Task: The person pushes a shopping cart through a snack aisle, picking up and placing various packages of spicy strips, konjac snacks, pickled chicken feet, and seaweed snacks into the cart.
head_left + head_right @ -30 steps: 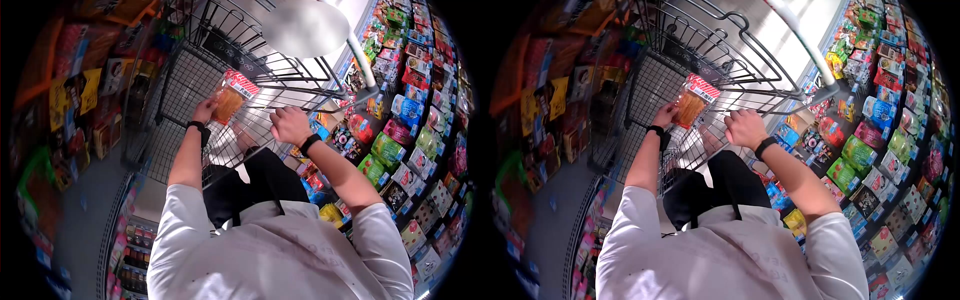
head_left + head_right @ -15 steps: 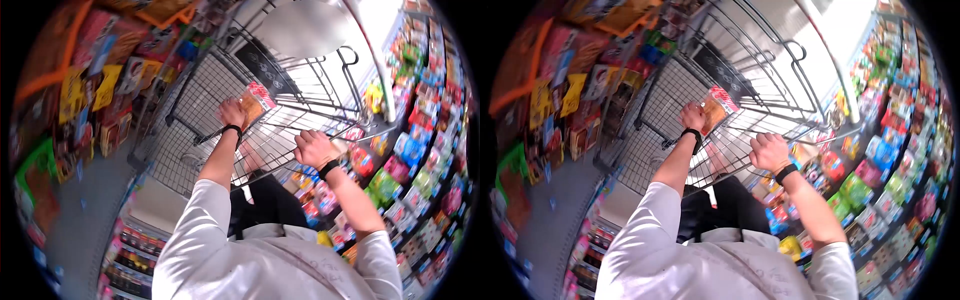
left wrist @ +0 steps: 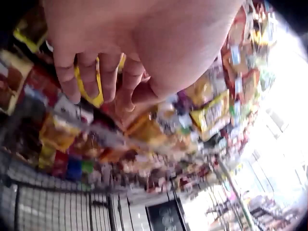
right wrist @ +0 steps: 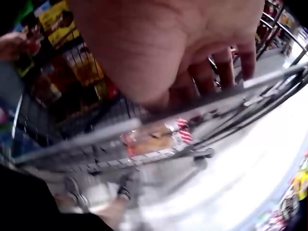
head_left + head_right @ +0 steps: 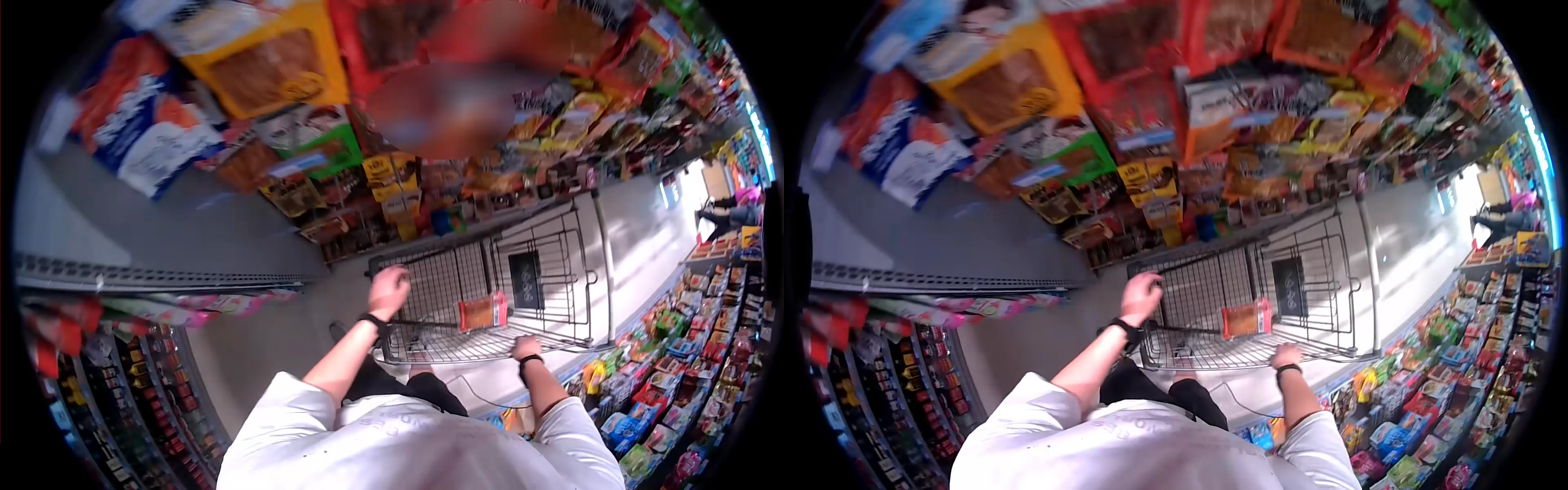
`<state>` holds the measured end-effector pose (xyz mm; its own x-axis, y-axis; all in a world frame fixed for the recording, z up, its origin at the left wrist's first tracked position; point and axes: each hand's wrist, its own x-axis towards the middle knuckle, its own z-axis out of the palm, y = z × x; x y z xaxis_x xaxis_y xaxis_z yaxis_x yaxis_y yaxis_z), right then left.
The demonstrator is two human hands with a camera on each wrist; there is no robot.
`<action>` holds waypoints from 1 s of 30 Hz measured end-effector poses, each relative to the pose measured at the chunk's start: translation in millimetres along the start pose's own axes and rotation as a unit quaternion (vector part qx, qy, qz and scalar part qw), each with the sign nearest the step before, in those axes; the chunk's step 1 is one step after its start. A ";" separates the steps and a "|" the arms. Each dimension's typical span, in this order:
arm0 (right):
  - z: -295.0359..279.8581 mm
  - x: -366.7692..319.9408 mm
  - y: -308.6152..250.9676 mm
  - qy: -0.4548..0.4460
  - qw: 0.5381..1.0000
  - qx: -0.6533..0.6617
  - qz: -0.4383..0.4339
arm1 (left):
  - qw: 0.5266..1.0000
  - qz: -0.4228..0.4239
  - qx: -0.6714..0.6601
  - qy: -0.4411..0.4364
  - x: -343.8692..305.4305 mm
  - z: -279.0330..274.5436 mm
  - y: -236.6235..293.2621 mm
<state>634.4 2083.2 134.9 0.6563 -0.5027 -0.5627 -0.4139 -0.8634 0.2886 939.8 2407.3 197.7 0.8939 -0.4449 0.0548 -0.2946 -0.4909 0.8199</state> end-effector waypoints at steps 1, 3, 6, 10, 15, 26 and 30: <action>-24.0 -2.5 -25.6 -0.073 0.996 0.058 0.009 | 0.999 -0.046 -0.004 0.028 -4.0 -32.6 -3.6; -91.7 -25.4 -82.8 0.011 0.971 0.229 -0.070 | 0.992 -0.093 0.024 0.081 -13.2 -89.9 -20.4; -136.8 5.5 -157.5 0.076 0.901 0.322 -0.281 | 0.982 -0.092 -0.046 0.155 -13.6 -144.5 -42.7; -282.0 -2.8 -253.3 0.210 0.770 0.455 -0.394 | 0.969 -0.071 -0.103 0.212 -11.6 -191.5 -32.2; -395.1 83.1 -335.1 0.350 0.726 0.456 -0.378 | 0.961 -0.052 -0.159 0.220 -24.4 -231.2 -18.9; -497.2 177.2 -376.3 0.323 0.717 0.498 -0.365 | 0.962 -0.107 -0.129 0.216 -124.2 -278.3 2.0; -483.5 177.9 -384.7 0.276 0.659 0.556 -0.424 | 0.962 -0.120 -0.123 0.210 -136.6 -284.9 -1.6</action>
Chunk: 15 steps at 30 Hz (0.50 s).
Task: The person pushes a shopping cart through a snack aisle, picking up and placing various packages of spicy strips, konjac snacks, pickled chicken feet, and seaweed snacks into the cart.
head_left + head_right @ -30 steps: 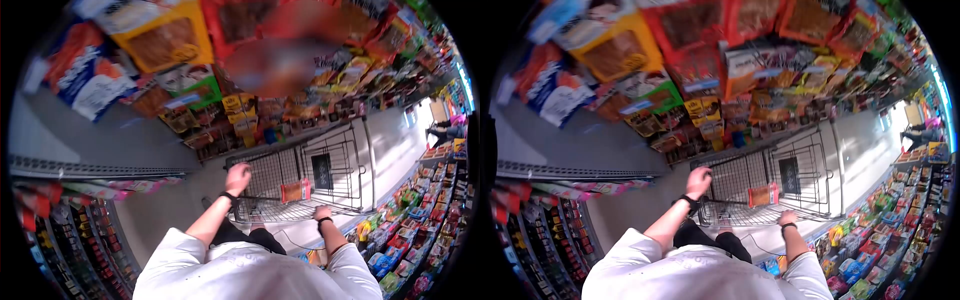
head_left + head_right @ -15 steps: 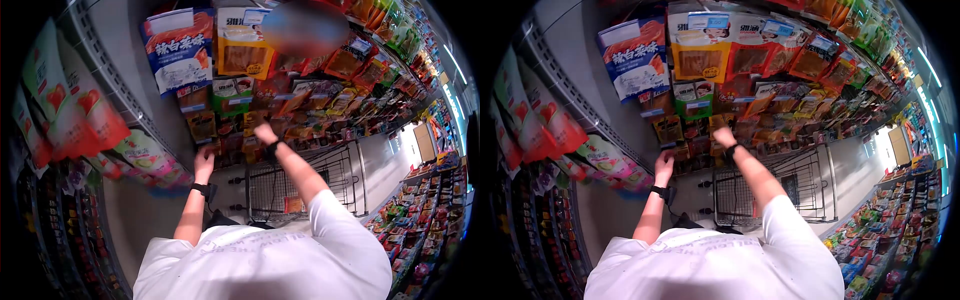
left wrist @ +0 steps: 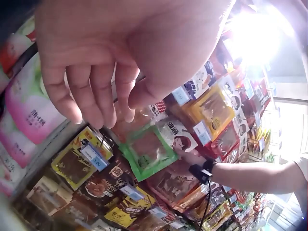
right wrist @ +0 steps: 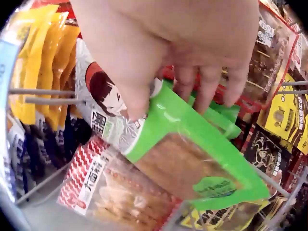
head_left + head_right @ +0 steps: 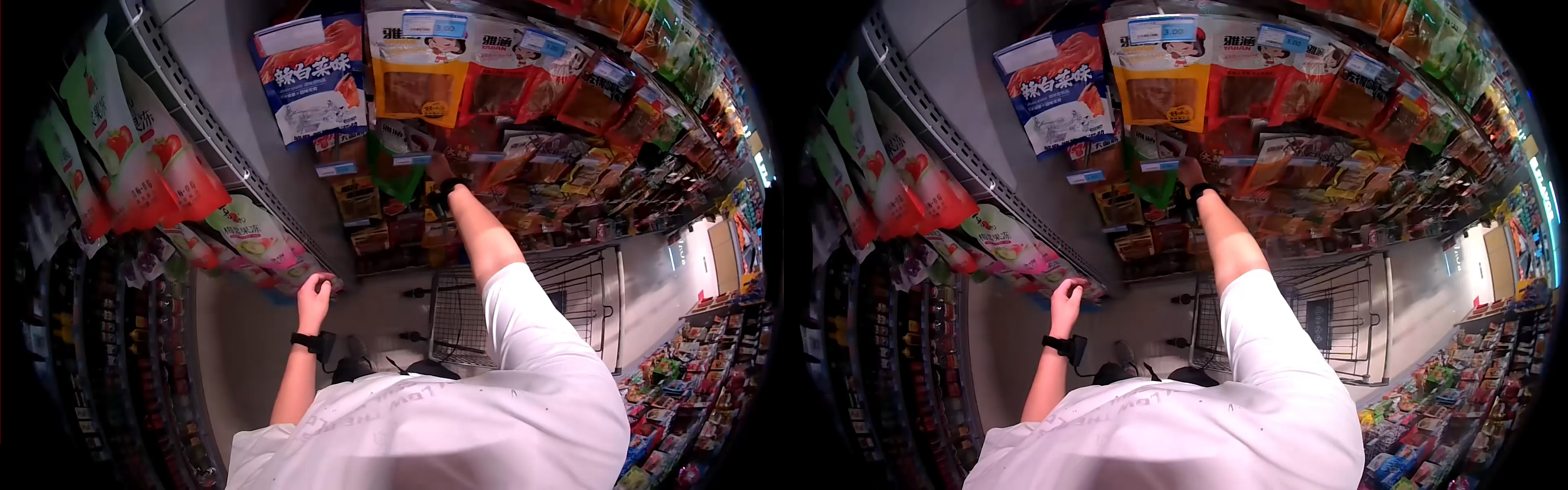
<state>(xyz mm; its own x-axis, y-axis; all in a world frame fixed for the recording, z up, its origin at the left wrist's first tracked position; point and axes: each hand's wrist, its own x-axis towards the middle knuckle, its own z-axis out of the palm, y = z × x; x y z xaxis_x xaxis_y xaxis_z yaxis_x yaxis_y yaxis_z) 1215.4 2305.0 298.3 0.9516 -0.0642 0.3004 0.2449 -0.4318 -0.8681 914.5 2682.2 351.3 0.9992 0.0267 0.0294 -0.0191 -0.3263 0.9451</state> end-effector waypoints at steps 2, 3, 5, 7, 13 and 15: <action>-7.5 -38.4 -67.8 -0.002 0.996 -0.001 0.090 | 1.000 0.005 0.004 -0.002 -2.9 3.8 4.4; -3.9 -44.4 -71.8 0.002 0.996 0.002 0.088 | 1.000 -0.002 -0.002 -0.009 -3.0 8.0 9.3; -5.6 -56.9 -80.2 -0.003 0.989 -0.019 0.148 | 1.000 -0.005 -0.005 -0.020 -3.6 20.3 24.0; -19.4 -96.0 -97.0 -0.013 0.985 0.077 0.153 | 0.999 0.043 -0.004 0.009 -3.4 37.1 41.7; -73.6 -223.9 -151.3 -0.102 0.940 0.274 0.176 | 0.990 0.128 0.043 -0.032 -1.5 105.7 69.6; -90.4 -262.2 -155.5 -0.083 0.909 0.356 0.199 | 0.951 -0.079 -0.203 -0.219 -7.8 128.5 75.7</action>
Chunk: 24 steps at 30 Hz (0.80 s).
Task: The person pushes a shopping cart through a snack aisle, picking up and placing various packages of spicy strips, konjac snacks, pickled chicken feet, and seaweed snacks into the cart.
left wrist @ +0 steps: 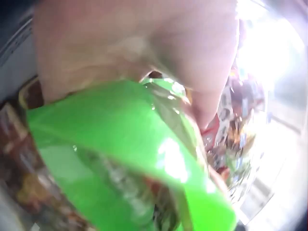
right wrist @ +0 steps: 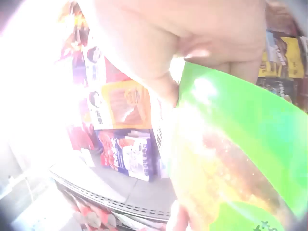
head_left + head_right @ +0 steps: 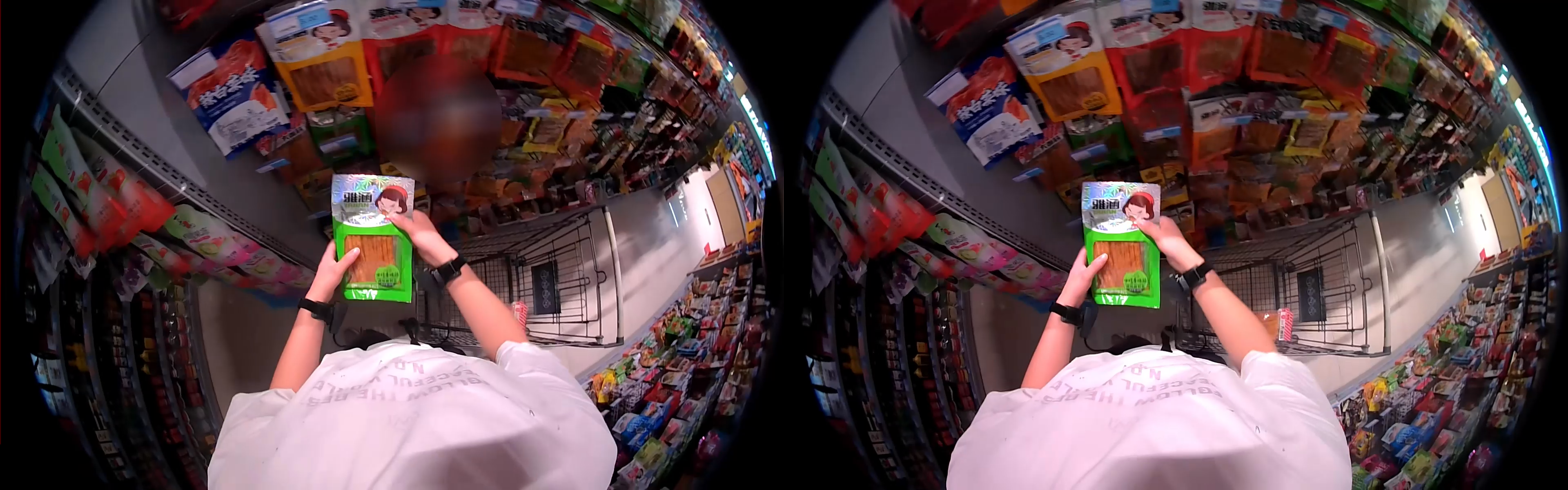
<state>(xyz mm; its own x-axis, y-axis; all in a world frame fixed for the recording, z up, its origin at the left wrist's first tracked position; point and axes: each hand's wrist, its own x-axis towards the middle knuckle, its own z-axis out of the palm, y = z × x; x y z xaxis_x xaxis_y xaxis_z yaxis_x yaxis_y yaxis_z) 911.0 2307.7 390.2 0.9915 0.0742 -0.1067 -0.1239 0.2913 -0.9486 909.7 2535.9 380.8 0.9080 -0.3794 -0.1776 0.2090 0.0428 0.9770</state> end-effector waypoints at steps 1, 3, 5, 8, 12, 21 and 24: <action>-9.4 -10.5 13.9 0.041 0.998 0.056 -0.008 | 0.995 -0.048 -0.063 -0.055 5.5 8.4 -15.5; -36.4 -35.2 36.7 0.089 0.980 0.174 0.034 | 0.982 -0.094 -0.097 -0.130 8.4 33.8 -34.1; -54.3 -64.7 48.1 0.124 0.952 0.271 0.072 | 0.986 -0.115 -0.051 -0.112 8.5 57.4 -44.0; -68.9 -110.1 55.0 0.021 0.951 0.295 0.094 | 0.991 -0.119 -0.032 -0.044 9.3 90.5 -48.7; -70.7 -126.4 80.5 0.084 0.927 0.309 0.194 | 0.990 -0.118 0.028 -0.076 27.2 101.9 -56.7; -86.7 -135.9 118.6 0.201 0.967 0.096 0.124 | 0.942 -0.056 0.130 -0.304 80.0 102.0 -116.6; -73.7 -151.4 144.3 0.290 0.937 0.114 0.155 | 0.912 -0.136 0.136 -0.363 93.1 111.7 -137.3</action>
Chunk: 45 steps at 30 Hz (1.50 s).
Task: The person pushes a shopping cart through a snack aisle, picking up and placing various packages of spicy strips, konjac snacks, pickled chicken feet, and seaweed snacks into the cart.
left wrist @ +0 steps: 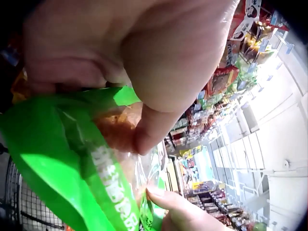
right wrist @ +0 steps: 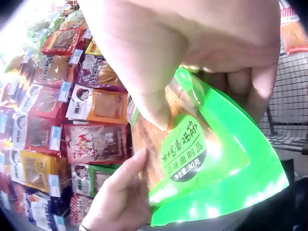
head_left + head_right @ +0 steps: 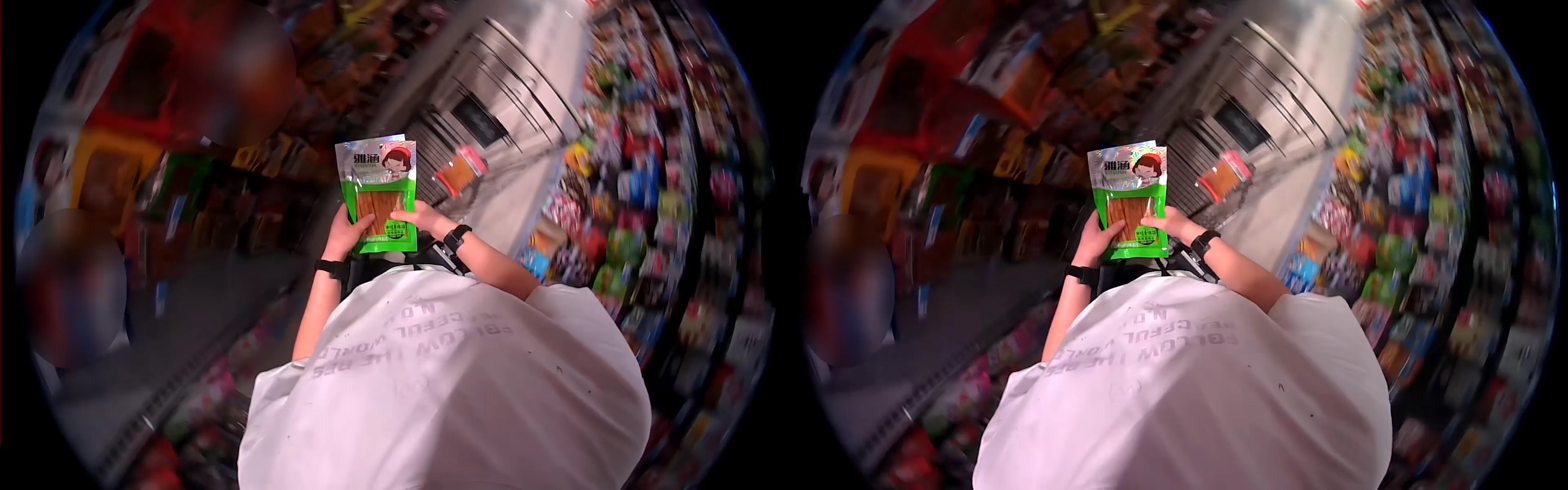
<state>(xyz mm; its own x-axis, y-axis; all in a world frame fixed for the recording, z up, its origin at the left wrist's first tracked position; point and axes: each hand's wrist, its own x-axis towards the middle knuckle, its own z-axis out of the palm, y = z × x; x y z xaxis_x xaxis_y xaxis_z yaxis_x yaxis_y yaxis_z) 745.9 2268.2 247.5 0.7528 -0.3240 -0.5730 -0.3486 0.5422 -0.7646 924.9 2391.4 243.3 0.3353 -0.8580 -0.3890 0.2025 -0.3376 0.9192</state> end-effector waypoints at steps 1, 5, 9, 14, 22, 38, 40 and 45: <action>0.6 -0.4 4.5 0.063 0.998 -0.008 0.001 | 0.998 0.020 0.063 -0.005 8.6 2.5 -5.0; -4.6 -15.2 36.0 0.151 0.983 0.075 0.071 | 0.977 0.059 0.201 -0.039 38.5 16.5 -16.0; -42.4 -20.0 38.4 0.136 0.980 0.141 0.023 | 0.968 0.036 0.245 -0.048 79.1 52.7 -17.4; -119.0 27.3 53.5 0.258 0.922 0.288 0.020 | 0.955 0.073 0.276 -0.077 177.1 109.8 -47.3; -284.6 210.8 128.3 0.351 0.808 0.462 -0.101 | 0.913 0.029 0.404 -0.057 382.1 197.8 -119.2; -364.7 272.3 121.8 0.632 0.758 0.109 0.118 | 0.876 0.124 0.463 -0.062 531.6 274.3 -233.7; -364.0 275.6 120.7 0.613 0.776 0.111 0.096 | 0.880 0.076 0.465 -0.067 533.7 284.4 -224.6; -354.3 255.5 109.1 0.575 0.813 -0.031 0.088 | 0.909 0.109 0.402 -0.031 502.4 274.4 -183.2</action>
<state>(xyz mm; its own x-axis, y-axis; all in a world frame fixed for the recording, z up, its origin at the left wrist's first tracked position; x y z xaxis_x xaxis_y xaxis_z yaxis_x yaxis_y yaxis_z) 702.4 1969.9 -86.9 -0.3192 -0.7749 -0.5455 -0.4480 0.6307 -0.6337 803.8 1916.1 -103.9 0.2289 -0.9502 -0.2113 -0.6079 -0.3091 0.7314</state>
